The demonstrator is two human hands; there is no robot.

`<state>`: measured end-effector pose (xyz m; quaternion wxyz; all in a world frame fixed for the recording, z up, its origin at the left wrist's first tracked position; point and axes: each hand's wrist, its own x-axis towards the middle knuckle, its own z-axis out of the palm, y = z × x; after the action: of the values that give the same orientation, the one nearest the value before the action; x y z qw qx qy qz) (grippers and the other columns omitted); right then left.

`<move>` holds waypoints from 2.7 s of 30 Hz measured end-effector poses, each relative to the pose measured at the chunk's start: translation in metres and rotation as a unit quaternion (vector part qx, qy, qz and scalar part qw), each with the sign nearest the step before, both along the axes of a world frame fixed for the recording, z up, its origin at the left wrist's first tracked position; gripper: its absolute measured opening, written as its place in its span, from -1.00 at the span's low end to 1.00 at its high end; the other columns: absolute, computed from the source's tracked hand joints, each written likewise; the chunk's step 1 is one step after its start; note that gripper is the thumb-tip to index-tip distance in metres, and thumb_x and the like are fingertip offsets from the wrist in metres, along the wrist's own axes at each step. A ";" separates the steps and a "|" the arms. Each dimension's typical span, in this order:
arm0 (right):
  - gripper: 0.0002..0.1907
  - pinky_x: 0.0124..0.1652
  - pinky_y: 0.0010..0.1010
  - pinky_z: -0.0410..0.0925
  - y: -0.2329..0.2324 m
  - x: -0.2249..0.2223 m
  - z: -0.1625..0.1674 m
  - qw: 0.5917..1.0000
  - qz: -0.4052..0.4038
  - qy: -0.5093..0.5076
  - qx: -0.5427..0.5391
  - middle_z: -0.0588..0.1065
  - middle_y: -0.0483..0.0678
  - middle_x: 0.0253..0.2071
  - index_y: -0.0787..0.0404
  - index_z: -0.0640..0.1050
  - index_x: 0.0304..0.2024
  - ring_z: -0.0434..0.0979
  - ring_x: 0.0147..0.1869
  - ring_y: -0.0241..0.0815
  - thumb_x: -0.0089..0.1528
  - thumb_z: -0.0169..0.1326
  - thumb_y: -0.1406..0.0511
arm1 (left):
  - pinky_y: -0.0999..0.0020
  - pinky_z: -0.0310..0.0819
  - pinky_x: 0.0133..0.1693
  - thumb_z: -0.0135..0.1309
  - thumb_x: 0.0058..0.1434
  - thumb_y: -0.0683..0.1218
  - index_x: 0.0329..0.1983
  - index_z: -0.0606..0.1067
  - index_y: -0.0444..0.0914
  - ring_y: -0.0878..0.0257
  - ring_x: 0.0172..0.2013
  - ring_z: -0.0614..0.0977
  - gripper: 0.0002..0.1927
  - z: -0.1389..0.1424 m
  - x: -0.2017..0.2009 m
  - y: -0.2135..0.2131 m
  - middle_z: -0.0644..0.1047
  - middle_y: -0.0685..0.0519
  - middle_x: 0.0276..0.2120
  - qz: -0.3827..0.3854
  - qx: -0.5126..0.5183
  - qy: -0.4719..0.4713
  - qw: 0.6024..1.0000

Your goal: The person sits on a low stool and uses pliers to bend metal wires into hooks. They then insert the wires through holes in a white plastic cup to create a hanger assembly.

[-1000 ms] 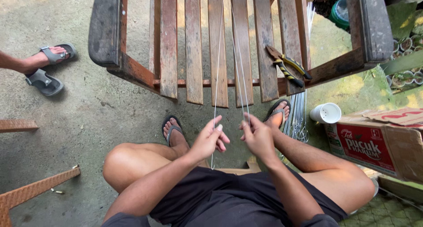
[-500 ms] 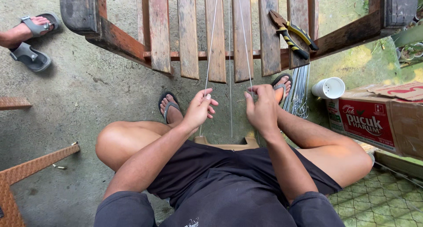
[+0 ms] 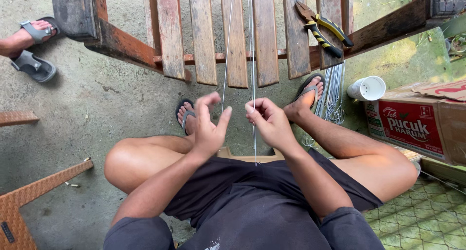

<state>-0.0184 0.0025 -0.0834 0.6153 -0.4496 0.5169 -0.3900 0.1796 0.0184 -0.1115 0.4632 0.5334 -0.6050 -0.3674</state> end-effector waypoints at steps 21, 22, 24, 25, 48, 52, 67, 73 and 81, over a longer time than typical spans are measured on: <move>-0.56 -0.09 -0.50 0.44 -0.004 -0.004 -0.058 0.979 -0.009 -0.127 0.157 0.56 -0.04 -0.13 0.35 0.44 0.24 0.57 -0.11 -0.33 0.33 0.11 0.33 | 0.48 0.57 -0.29 0.05 0.44 -0.02 0.07 0.49 -0.32 0.35 -0.38 0.64 -0.70 0.021 -0.001 -0.005 0.62 0.02 -0.32 -0.216 0.401 0.356 0.816; -0.59 -0.12 -0.52 0.45 -0.004 -0.008 -0.058 0.984 -0.012 -0.104 0.146 0.57 -0.06 -0.16 0.36 0.46 0.21 0.57 -0.14 -0.36 0.34 0.10 0.33 | 0.48 0.58 -0.29 0.04 0.43 -0.01 0.08 0.48 -0.31 0.36 -0.37 0.64 -0.70 0.020 -0.001 -0.006 0.62 0.03 -0.31 -0.214 0.405 0.357 0.814; -0.63 -0.17 -0.54 0.45 -0.002 -0.017 -0.056 0.988 -0.018 -0.082 0.132 0.57 -0.07 -0.19 0.36 0.49 0.18 0.55 -0.19 -0.38 0.35 0.10 0.33 | 0.47 0.57 -0.29 0.05 0.43 -0.01 0.09 0.49 -0.31 0.35 -0.37 0.65 -0.69 0.020 -0.003 -0.006 0.63 0.02 -0.31 -0.218 0.406 0.352 0.815; -0.64 -0.19 -0.54 0.44 -0.003 -0.021 -0.053 0.988 -0.020 -0.084 0.128 0.57 -0.07 -0.21 0.37 0.50 0.16 0.55 -0.21 -0.37 0.35 0.10 0.34 | 0.47 0.57 -0.29 0.05 0.44 -0.02 0.10 0.49 -0.32 0.34 -0.37 0.65 -0.69 0.021 -0.004 -0.006 0.63 0.01 -0.31 -0.221 0.406 0.349 0.815; -0.58 -0.10 -0.55 0.43 0.013 -0.077 -0.068 0.993 -0.043 -0.009 0.110 0.55 -0.04 -0.12 0.39 0.43 0.21 0.59 -0.11 -0.32 0.32 0.12 0.37 | 0.44 0.60 -0.22 0.05 0.41 -0.06 0.24 0.46 -0.27 0.36 -0.29 0.66 -0.63 0.009 -0.034 -0.005 0.66 0.01 -0.20 -0.244 0.437 0.301 0.812; -0.58 -0.08 -0.54 0.44 0.010 -0.080 -0.067 0.993 -0.047 0.004 0.108 0.55 -0.04 -0.09 0.39 0.43 0.21 0.60 -0.08 -0.31 0.33 0.12 0.35 | 0.46 0.59 -0.23 0.05 0.41 -0.05 0.23 0.45 -0.27 0.37 -0.29 0.67 -0.63 0.009 -0.033 -0.005 0.66 0.02 -0.21 -0.242 0.441 0.302 0.810; -0.48 -0.10 -0.46 0.46 0.010 -0.021 -0.087 0.975 0.036 -0.104 0.192 0.58 0.05 -0.02 0.34 0.45 0.23 0.59 -0.05 -0.25 0.20 0.12 0.39 | 0.48 0.61 -0.23 0.03 0.44 -0.08 0.23 0.46 -0.32 0.37 -0.26 0.68 -0.64 0.003 -0.027 -0.013 0.66 0.01 -0.17 -0.255 0.415 0.333 0.808; -0.67 -0.16 -0.57 0.43 0.008 -0.028 -0.077 0.988 -0.010 -0.071 0.137 0.59 -0.05 -0.11 0.39 0.51 0.11 0.56 -0.13 -0.37 0.33 0.07 0.36 | 0.46 0.60 -0.22 0.08 0.44 -0.10 0.24 0.42 -0.35 0.36 -0.26 0.68 -0.63 0.011 -0.018 -0.016 0.66 -0.01 -0.17 -0.261 0.391 0.370 0.801; -0.71 -0.36 -0.60 0.37 -0.003 -0.082 -0.055 0.996 -0.011 0.035 0.086 0.53 -0.14 -0.33 0.35 0.56 0.08 0.46 -0.38 -0.41 0.37 0.07 0.30 | 0.50 0.56 -0.24 0.09 0.40 -0.11 0.28 0.41 -0.31 0.38 -0.27 0.68 -0.59 0.023 -0.030 -0.019 0.66 0.03 -0.19 -0.277 0.397 0.360 0.798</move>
<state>-0.1007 -0.0007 -0.1385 0.6288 -0.4026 0.5743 -0.3356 0.1500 -0.0004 -0.0887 0.2737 0.3094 -0.3177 -0.8535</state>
